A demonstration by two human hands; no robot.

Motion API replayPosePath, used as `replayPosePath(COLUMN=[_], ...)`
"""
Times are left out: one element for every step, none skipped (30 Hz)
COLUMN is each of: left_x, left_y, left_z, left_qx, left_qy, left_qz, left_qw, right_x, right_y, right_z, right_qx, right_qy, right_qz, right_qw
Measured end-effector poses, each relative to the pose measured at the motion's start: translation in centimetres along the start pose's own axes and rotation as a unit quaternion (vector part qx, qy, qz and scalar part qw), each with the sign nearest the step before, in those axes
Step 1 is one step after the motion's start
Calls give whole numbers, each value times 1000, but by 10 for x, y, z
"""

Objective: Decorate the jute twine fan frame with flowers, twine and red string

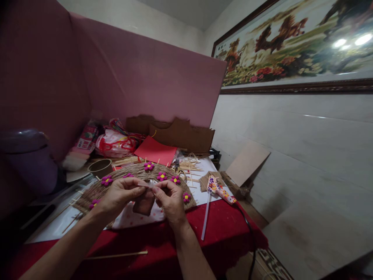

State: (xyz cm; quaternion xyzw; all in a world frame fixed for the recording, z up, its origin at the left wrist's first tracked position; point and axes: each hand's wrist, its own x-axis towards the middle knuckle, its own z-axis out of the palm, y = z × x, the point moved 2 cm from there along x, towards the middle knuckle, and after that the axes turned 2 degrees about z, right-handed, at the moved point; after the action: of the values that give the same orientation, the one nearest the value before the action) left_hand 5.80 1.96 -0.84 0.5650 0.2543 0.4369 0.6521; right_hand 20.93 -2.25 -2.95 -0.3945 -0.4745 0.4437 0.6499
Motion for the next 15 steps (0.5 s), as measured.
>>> replayPosePath(left_x=[0,0,-1,-1,-1,-2,-2,-2,-2,-2,-2,-2,-2,-2,-2], left_y=[0,0,0,0,0,0,0,0,1,1,2,2,2,2,2], left_z=[0,1,1,2,2,3,3,3,3,3,3,4,4,4,3], left_qx=[3,8,16,25,33,41,47,51,53,51,48,45,42,41,41], left_qy=[-1,0,-1,-3,-7,-10,-12,-12,-10,-7,-5,-5,-5,-7,-7], left_qz=[3,8,12,14,16,17,17,19,22,24,25,26,26,25,24], left_qw=[1000,1000,1000,1000,999,999,999,998,998,998,998,999,999,999,999], right_x=[0,0,0,0,0,-1,-1,-1,-1,-2,-2,-2,-2,-2,-2], right_y=[0,0,0,0,-1,-1,-2,-2,-3,-3,-4,-4,-4,-4,-3], right_z=[0,0,0,0,0,0,0,1,1,1,1,1,1,1,1], right_qx=[4,4,3,0,-4,-6,-7,-8,-10,-12,-15,-19,-25,-33,-40], right_qy=[2,5,8,10,12,13,14,15,14,13,9,5,2,0,0], right_qz=[5,7,7,6,6,7,8,9,10,9,6,2,-5,-11,-19], right_qw=[1000,1000,1000,1000,1000,1000,1000,1000,1000,1000,1000,1000,1000,999,999])
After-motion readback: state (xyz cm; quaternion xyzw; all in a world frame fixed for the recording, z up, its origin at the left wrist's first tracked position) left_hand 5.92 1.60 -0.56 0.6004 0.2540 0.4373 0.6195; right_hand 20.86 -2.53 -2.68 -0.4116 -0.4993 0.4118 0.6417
